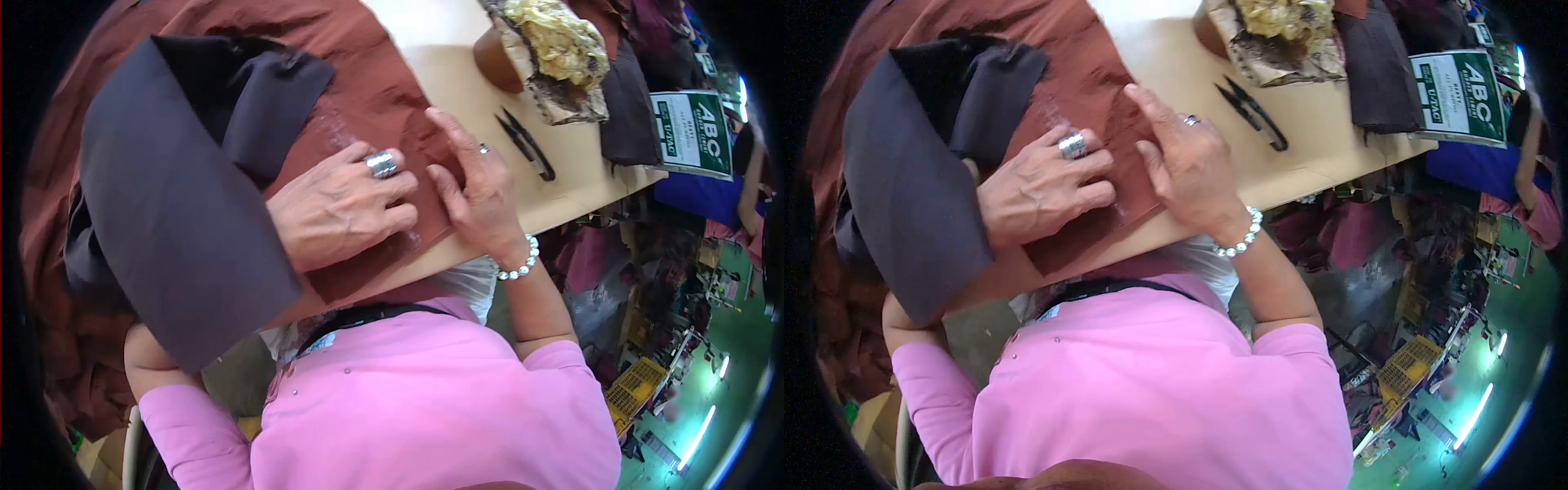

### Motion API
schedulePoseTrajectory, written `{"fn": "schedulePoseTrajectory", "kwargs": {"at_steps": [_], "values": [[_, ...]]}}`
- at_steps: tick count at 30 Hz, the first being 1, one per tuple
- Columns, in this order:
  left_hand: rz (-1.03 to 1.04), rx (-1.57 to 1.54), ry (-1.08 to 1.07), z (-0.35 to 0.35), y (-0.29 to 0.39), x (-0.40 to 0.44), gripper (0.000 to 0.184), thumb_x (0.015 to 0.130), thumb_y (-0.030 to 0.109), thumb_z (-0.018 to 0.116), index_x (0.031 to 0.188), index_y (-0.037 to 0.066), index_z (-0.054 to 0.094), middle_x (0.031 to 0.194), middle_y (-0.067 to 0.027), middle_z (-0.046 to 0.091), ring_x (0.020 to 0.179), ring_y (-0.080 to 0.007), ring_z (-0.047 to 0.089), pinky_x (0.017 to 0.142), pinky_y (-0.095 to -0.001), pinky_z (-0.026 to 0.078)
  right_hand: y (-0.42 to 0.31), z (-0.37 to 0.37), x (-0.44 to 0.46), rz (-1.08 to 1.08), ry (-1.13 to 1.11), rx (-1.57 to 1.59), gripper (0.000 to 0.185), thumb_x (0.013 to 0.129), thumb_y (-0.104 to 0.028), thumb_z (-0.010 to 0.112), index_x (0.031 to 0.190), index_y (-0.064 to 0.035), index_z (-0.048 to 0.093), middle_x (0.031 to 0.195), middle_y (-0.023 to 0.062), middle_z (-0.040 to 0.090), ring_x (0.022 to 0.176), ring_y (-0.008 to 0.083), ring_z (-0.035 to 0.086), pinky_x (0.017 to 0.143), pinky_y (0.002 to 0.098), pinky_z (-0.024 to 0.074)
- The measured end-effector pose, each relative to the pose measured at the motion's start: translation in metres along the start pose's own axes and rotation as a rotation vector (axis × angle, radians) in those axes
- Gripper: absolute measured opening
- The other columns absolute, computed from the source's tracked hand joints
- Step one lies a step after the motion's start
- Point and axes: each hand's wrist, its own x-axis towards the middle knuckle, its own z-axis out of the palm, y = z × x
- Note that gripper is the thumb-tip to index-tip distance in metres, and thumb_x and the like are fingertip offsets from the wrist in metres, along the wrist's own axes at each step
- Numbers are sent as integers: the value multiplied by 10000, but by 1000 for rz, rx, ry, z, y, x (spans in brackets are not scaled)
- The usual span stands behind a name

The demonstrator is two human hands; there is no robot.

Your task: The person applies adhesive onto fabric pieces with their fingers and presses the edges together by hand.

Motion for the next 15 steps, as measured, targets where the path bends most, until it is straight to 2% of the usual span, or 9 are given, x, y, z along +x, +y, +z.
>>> {"fn": "schedulePoseTrajectory", "kwargs": {"at_steps": [6,12,15], "values": [[-45,-4,-34,-1,0,3,133,771,124,556,899,100,531,870,-39,502,935,-221,485,848,-361,372,2,0,0,-12,4,0,621,790,-60,605,1369,-118,386,1007,131,647,691,273,597,678,374,448],[-131,44,-158,-10,3,9,97,795,128,532,882,85,524,846,-52,507,927,-228,492,842,-363,369,2,0,-1,1,-13,-37,606,790,-87,625,1356,-128,414,967,106,657,679,249,588,670,362,448],[-131,28,-145,-9,0,7,82,793,125,537,862,84,524,858,-55,524,914,-229,500,833,-356,368,0,0,0,-24,-10,-67,595,790,-91,628,1349,-135,430,914,90,660,673,241,583,662,358,446]]}}
